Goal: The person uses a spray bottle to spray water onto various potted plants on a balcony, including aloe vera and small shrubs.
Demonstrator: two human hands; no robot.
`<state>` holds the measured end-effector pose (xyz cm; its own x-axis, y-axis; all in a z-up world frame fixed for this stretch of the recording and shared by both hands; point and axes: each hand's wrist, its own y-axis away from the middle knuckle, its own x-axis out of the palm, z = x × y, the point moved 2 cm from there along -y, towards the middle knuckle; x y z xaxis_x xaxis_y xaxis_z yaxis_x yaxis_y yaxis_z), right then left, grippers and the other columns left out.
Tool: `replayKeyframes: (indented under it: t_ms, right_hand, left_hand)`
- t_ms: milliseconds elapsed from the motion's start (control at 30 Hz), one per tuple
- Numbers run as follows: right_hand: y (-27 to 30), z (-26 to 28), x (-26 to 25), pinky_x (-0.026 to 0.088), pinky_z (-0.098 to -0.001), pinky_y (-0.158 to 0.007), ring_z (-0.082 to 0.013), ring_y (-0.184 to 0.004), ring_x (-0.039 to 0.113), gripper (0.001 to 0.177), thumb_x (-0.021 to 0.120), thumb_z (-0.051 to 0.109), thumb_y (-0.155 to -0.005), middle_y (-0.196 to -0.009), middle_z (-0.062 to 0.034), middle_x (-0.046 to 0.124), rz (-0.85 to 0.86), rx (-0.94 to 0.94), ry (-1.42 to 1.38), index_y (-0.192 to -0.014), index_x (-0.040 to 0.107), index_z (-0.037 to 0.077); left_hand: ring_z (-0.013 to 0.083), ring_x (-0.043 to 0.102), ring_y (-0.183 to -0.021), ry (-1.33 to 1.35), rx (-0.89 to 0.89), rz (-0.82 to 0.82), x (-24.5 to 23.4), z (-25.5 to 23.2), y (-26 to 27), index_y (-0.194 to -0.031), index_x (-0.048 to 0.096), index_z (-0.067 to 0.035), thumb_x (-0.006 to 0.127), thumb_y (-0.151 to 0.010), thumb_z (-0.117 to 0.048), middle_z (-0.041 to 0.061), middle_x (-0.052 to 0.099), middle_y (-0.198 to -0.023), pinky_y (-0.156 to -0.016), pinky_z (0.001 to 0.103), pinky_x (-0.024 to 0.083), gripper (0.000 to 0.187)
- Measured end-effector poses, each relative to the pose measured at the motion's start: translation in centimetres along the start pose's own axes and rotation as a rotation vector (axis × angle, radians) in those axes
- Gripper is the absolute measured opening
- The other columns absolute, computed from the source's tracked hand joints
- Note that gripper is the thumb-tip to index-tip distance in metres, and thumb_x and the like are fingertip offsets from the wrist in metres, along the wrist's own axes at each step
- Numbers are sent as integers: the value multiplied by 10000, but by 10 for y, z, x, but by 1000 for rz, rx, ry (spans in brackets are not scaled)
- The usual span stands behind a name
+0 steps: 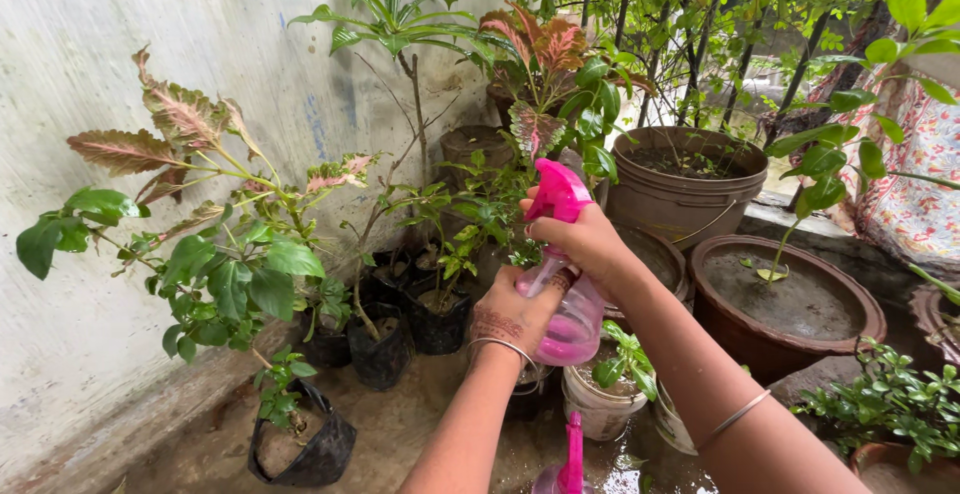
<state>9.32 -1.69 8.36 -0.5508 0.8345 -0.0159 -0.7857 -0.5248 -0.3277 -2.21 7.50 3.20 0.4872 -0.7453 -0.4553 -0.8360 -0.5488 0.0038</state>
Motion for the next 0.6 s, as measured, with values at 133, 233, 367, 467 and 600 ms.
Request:
replayKeyframes:
  t_ms: [133, 233, 367, 467, 600]
  right_hand:
    - [6, 0, -12, 502, -290, -654, -145, -745, 624, 286, 710, 92, -794, -872, -76, 693, -81, 46, 143, -1067, 662, 18]
    - [9, 7, -21, 503, -283, -658, -122, -742, 615, 271, 707, 87, -785, -884, -51, 684, -90, 18, 170, -1048, 671, 29]
    - [15, 20, -32, 524, -234, -685, -44, -770, 652, 311, 700, 82, -729, -907, 51, 714, -18, -19, 14, -1036, 663, 115]
    - [19, 21, -41, 504, -274, -647, -99, -714, 610, 262, 704, 71, -742, -848, 0, 669, -112, 41, 129, -1001, 662, 64]
    - [27, 21, -58, 478, -305, -604, -138, -657, 573, 197, 710, 74, -769, -784, -39, 643, -210, 112, 270, -955, 671, 22]
  left_hand:
    - [343, 709, -1063, 38, 74, -7, 17, -6, -2, -1155, 673, -132, 727, -659, -661, 170, 746, -1085, -952, 418, 527, 727]
    - [341, 705, -1070, 66, 95, 13, 24, -14, 1, -1172, 651, -116, 730, -654, -672, 178, 734, -1098, -952, 417, 526, 764]
    - [343, 716, -1068, 68, 68, 61, 33, -24, 7, -1186, 645, -97, 720, -647, -689, 194, 732, -1109, -957, 415, 531, 804]
    - [345, 702, -1093, 67, 91, 82, 44, -26, 7, -1217, 622, -96, 713, -644, -715, 194, 723, -1135, -972, 411, 520, 849]
    - [344, 686, -1107, 44, 122, 120, 64, -26, 0, -1250, 605, -110, 695, -639, -736, 185, 711, -1168, -977, 411, 511, 880]
